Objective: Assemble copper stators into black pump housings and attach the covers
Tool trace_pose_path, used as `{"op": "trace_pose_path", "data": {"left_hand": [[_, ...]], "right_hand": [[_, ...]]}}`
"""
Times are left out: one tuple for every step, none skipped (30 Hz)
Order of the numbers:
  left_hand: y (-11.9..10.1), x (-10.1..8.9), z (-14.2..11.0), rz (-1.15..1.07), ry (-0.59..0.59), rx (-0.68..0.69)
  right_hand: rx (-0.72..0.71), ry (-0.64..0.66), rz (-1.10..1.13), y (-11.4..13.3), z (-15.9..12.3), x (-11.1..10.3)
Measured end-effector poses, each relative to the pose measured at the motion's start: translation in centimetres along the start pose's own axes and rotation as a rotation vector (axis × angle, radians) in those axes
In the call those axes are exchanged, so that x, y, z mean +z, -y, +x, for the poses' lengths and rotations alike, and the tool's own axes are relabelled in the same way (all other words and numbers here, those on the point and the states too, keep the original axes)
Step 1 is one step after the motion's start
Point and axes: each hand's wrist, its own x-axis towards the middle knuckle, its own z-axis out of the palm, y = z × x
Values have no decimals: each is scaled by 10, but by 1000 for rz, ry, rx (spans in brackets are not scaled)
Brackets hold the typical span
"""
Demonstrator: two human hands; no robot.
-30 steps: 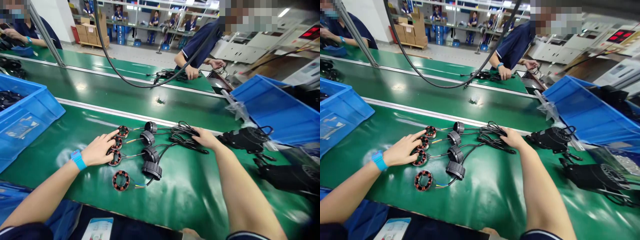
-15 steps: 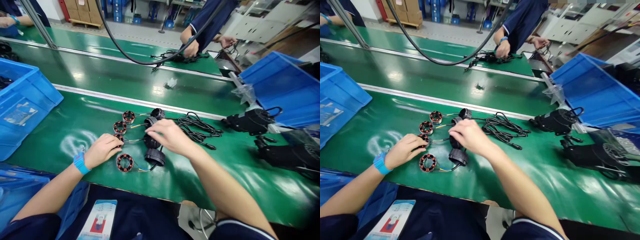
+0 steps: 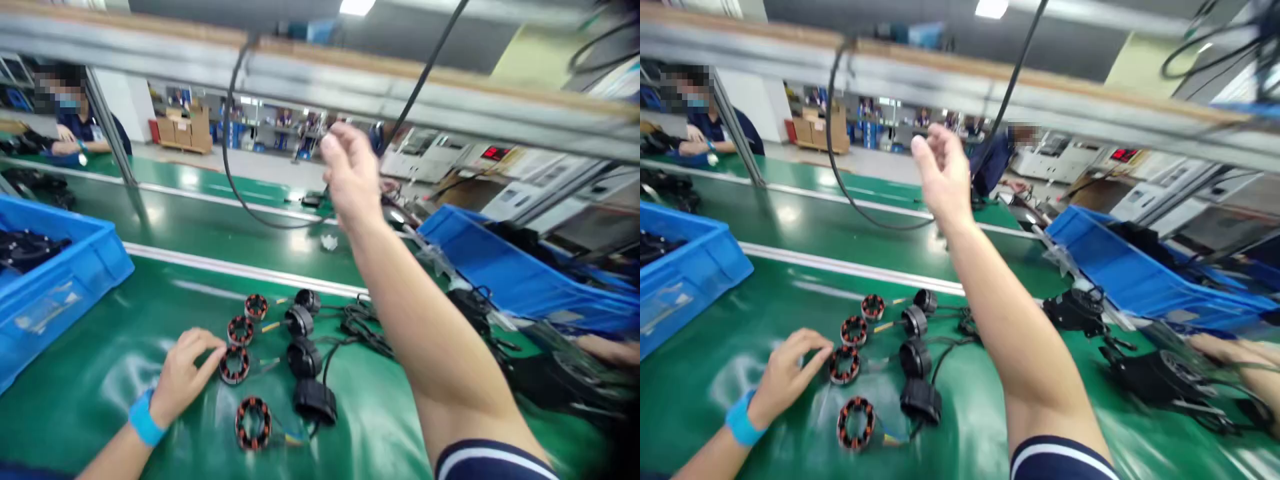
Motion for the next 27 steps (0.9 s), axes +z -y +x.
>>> {"op": "trace_pose_path", "data": {"left_hand": [[2,2,-1,47,-16,9],[5,6,-1,86,-33,26],[7,11,-1,120,-46,34],[9,17,-1,147,-54,55],[12,24,-1,171,-56,85],[13,30,0,195,-44,122],[14,35,2,218,-21,165],[15,39,4,236,11,197],[15,41,6,244,51,215],[14,42,8,238,98,218],[13,41,10,219,153,203],[11,40,13,188,203,171],[9,38,15,152,252,138],[6,36,17,116,297,105],[4,35,18,82,331,72],[2,34,19,48,351,32],[0,34,19,14,358,-13],[-1,34,19,-20,355,-56],[-2,35,18,-51,347,-97],[-1,37,18,-76,337,-128],[-1,39,17,-91,329,-145],[0,40,17,-96,324,-149],[1,42,16,-96,317,-146],[2,44,15,-92,309,-144],[3,47,14,-86,298,-143],[4,49,13,-74,286,-142],[5,51,12,-57,282,-139]], "right_hand": [[108,18,97,1,18,13],[222,52,195,3,34,26],[320,77,296,9,48,39],[401,101,373,16,59,50],[459,114,440,24,69,60],[498,116,499,34,77,68],[529,111,552,43,83,76],[561,113,600,53,90,83],[601,126,645,61,96,90],[642,133,686,69,101,96],[676,123,717,76,106,103],[696,97,741,82,109,109],[698,60,761,88,111,115],[684,16,777,93,109,120],[654,-26,793,98,105,123],[609,-46,812,102,99,125],[556,-33,838,104,91,124],[502,-4,870,105,83,122],[454,46,907,106,76,118],[439,91,949,105,72,113],[470,105,995,104,72,107],[530,79,1045,104,76,101],[591,19,1096,104,83,95],[640,-56,1138,106,92,91],[667,-126,1167,109,101,89],[685,-167,1169,114,109,88],[697,-173,1152,119,113,89]]}}
